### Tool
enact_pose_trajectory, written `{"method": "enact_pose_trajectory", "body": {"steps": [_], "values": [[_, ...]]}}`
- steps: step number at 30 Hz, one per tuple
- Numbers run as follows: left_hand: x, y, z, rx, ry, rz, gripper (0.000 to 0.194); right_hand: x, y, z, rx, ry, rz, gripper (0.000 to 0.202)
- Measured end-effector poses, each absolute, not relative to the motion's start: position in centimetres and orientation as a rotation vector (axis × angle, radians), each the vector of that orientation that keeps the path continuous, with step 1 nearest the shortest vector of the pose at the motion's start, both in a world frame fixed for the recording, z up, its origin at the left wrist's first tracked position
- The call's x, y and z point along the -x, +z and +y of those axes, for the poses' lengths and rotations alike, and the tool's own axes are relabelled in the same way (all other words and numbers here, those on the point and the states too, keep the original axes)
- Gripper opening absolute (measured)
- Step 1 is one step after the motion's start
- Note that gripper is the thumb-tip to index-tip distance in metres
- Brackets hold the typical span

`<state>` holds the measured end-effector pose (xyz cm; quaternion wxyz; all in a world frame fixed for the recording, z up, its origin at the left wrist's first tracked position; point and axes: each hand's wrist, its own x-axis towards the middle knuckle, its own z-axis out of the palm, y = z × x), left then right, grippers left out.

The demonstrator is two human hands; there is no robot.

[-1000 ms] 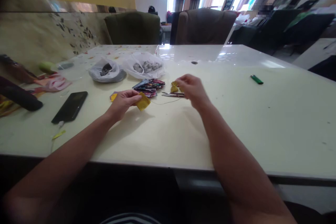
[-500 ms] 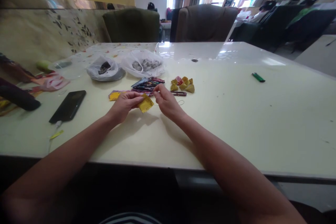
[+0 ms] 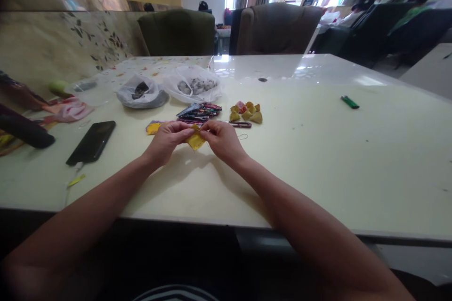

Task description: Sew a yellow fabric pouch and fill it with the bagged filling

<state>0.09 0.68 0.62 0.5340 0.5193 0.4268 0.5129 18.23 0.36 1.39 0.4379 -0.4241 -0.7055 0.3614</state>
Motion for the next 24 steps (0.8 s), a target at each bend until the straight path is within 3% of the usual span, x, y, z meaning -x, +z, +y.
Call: {"method": "enact_pose_trajectory", "body": {"steps": [24], "values": [[-0.23, 0.62, 0.53, -1.333, 1.293, 1.010, 0.031, -17.95, 0.53, 0.78, 0.999, 0.966, -1.680, 0.014]]}}
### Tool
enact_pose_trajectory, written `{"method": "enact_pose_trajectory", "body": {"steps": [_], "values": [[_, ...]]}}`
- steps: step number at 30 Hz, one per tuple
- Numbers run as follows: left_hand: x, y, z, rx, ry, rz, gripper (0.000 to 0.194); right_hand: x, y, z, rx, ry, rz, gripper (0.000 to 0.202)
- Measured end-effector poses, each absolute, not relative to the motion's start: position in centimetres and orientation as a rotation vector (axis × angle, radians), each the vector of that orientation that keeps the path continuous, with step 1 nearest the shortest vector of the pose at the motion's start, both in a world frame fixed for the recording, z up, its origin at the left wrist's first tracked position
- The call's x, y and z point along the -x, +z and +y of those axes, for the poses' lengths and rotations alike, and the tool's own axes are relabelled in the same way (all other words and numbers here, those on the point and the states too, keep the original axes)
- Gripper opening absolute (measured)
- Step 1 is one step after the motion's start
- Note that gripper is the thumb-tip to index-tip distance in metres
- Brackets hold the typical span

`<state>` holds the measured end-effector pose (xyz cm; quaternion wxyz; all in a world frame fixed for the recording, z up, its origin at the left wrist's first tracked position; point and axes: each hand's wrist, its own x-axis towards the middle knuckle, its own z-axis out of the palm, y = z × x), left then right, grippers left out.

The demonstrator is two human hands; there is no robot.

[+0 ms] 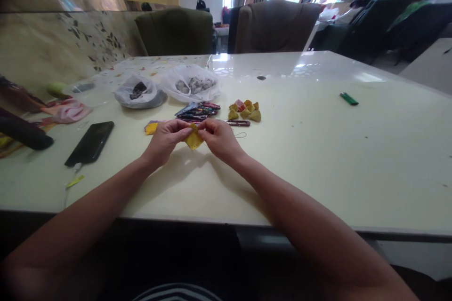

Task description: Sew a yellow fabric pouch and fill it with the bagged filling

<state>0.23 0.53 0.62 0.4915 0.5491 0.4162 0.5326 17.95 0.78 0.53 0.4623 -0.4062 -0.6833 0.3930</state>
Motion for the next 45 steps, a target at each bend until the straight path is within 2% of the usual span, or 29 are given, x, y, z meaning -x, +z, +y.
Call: {"method": "enact_pose_trajectory", "body": {"steps": [21, 28, 45], "values": [[-0.32, 0.02, 0.61, -1.381, 1.325, 1.023, 0.027, -17.59, 0.18, 0.71, 1.025, 0.829, -1.703, 0.014], [-0.68, 0.19, 0.24, -1.115, 1.269, 0.962, 0.035, -17.47, -0.18, 0.82, 0.972, 0.944, -1.623, 0.015], [-0.97, 0.11, 0.20, -0.937, 1.245, 0.909, 0.033, -17.29, -0.04, 0.63, 0.953, 1.153, -1.457, 0.020]]}}
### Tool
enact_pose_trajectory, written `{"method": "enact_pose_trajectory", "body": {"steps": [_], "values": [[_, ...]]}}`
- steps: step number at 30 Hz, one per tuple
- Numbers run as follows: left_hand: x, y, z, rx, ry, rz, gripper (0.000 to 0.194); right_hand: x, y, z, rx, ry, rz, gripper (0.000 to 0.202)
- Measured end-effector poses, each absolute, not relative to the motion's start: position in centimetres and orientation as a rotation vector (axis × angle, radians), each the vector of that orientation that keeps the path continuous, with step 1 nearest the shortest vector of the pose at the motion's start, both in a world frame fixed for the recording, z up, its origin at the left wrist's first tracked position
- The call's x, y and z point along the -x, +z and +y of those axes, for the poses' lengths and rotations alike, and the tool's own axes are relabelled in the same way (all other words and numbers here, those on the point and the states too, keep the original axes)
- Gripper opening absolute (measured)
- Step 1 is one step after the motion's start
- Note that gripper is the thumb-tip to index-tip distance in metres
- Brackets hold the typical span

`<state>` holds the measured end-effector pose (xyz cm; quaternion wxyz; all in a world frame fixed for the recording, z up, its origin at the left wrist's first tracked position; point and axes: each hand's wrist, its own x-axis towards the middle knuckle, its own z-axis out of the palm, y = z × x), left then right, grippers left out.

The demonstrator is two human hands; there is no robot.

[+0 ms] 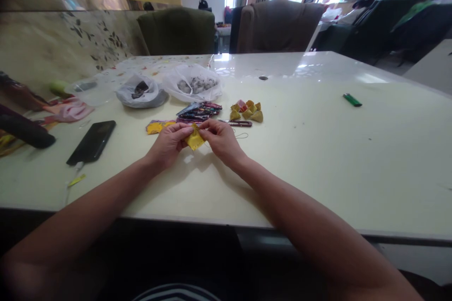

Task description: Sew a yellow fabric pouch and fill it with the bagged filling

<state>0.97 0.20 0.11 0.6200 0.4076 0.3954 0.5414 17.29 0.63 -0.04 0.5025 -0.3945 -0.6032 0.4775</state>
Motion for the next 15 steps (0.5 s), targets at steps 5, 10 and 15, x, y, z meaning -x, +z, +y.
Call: {"method": "enact_pose_trajectory", "body": {"steps": [5, 10, 15], "values": [[-0.99, 0.12, 0.16, -0.954, 1.247, 0.906, 0.032, -17.29, -0.20, 0.66, 0.944, 1.148, -1.455, 0.020], [-1.01, 0.11, 0.10, -0.989, 1.255, 0.919, 0.031, -17.33, -0.18, 0.69, 0.958, 1.084, -1.504, 0.017], [-1.06, 0.15, 0.05, -1.001, 1.263, 0.921, 0.032, -17.39, -0.12, 0.59, 0.965, 0.997, -1.552, 0.014]]}}
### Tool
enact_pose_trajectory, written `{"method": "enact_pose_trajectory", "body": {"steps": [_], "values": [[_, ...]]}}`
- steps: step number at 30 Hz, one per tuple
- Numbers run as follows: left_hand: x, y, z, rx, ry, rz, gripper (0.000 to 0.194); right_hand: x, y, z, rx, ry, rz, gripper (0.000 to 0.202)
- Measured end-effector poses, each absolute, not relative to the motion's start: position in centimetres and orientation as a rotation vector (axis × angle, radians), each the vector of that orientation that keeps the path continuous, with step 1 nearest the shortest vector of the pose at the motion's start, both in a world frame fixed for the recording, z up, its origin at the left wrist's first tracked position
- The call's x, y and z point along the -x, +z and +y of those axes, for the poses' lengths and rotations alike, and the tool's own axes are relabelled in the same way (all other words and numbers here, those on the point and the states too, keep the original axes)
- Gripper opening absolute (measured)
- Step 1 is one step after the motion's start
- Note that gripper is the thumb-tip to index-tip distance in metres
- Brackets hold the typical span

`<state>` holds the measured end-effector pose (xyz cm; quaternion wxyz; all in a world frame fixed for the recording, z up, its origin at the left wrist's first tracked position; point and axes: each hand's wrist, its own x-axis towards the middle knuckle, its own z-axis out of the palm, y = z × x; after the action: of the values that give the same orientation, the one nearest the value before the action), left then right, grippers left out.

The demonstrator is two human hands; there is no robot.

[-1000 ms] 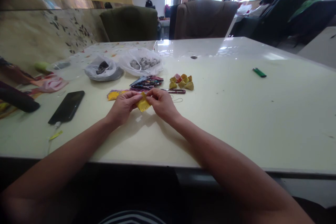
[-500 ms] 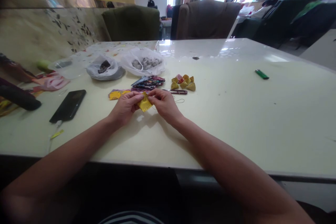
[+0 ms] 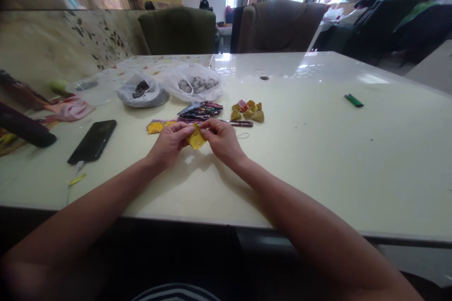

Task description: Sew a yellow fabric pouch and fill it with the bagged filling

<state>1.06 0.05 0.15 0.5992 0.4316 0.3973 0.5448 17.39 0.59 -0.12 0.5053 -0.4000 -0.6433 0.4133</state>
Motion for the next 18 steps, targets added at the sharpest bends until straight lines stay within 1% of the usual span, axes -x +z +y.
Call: {"method": "enact_pose_trajectory", "body": {"steps": [6, 13, 18], "values": [[-1.10, 0.28, -0.03, -1.018, 1.266, 0.942, 0.033, -17.39, -0.10, 0.61, 0.979, 0.949, -1.581, 0.016], [-1.16, 0.30, -0.05, -1.024, 1.284, 0.954, 0.034, -17.47, -0.03, 0.54, 1.014, 0.808, -1.645, 0.012], [-1.06, 0.11, 0.11, -0.983, 1.273, 0.939, 0.034, -17.46, 0.02, 0.56, 0.979, 0.909, -1.597, 0.014]]}}
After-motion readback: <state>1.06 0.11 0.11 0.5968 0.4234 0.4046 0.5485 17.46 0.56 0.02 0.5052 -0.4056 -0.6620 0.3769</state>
